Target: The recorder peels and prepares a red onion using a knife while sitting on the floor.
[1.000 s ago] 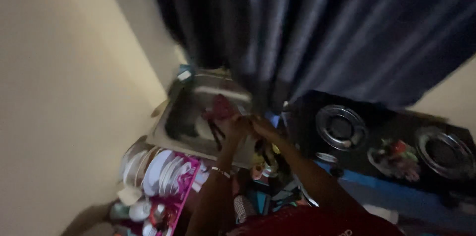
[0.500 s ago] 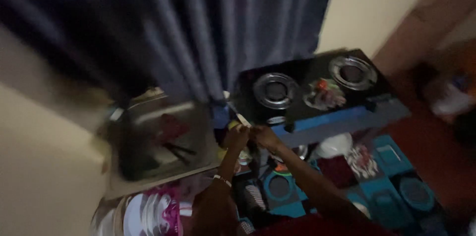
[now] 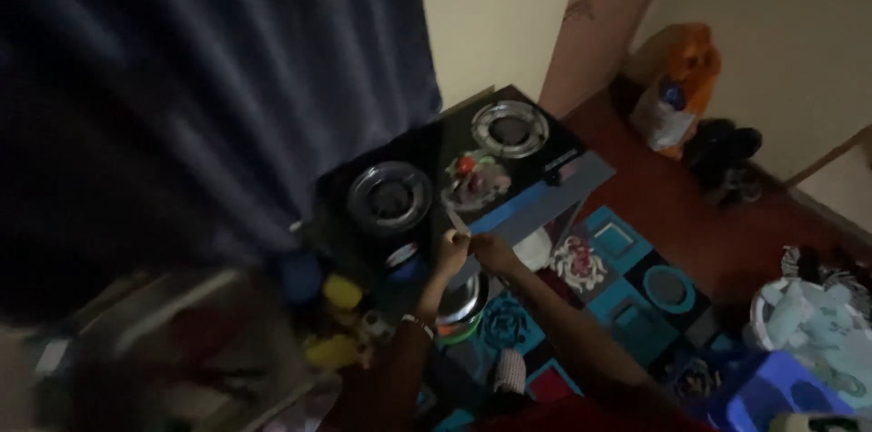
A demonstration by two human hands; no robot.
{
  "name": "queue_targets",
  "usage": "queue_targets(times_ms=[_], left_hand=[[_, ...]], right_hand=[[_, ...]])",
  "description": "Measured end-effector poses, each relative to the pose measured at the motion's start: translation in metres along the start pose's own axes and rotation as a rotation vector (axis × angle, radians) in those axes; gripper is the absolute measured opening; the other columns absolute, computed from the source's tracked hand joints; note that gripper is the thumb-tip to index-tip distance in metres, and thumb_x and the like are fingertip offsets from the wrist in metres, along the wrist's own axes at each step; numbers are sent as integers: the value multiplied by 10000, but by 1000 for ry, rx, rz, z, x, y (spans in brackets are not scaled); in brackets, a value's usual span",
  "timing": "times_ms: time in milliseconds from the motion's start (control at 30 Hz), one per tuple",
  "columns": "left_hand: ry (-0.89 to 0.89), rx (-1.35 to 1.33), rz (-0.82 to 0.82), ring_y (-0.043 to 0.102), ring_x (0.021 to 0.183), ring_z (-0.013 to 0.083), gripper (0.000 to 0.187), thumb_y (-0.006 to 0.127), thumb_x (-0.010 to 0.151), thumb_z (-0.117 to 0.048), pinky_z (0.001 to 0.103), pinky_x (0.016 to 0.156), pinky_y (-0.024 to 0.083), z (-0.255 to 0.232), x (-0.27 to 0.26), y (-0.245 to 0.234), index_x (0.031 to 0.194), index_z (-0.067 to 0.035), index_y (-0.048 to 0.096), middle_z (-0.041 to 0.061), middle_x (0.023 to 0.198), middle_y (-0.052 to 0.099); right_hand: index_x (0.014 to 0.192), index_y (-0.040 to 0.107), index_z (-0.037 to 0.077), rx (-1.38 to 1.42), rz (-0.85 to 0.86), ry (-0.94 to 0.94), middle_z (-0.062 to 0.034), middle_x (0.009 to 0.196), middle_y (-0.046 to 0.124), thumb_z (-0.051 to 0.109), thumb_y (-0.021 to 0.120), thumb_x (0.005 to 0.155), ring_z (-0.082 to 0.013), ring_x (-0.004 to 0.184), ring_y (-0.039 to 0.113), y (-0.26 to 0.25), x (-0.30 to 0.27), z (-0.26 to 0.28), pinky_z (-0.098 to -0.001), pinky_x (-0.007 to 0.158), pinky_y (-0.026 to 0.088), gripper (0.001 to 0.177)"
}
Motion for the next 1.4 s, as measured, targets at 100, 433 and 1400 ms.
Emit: queue_targets(times_ms=[100,433,1400], left_hand=[[-137,-75,6,474,760,204,367,671,1007,-321,420,718,485,-27,31,33,943,21,550,88,832,487],[295,751,-375,558,1232,373,469,644,1044,-296,489,1001,486,-53,89,78,1446,-84,529,166,1369,582],[-166,-765,303,700,919,264,585,574,949,-480,448,777,608,-115,169,117,1390,-109,470,95,1082,657]], right_hand=[[1004,735,56,-835,92,-184,-126,926,715,183,623,994,-206,762,666,-80,19,-57,-345,668,551,169],[1076,667,3,-1058,-221,591,-154,775,619,298,608,1051,-229,557,536,-95,45,107,-421,508,434,302],[892,626,5,-189,-520,423,-117,640,638,233,438,1094,-206,502,589,-96,85,250,-352,488,501,358]])
Point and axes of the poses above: each hand's wrist, its own x-axis towards the middle knuckle, its own y-axis out of the palm, z = x × y, the point moved 1 cm from there along x, towards the middle knuckle
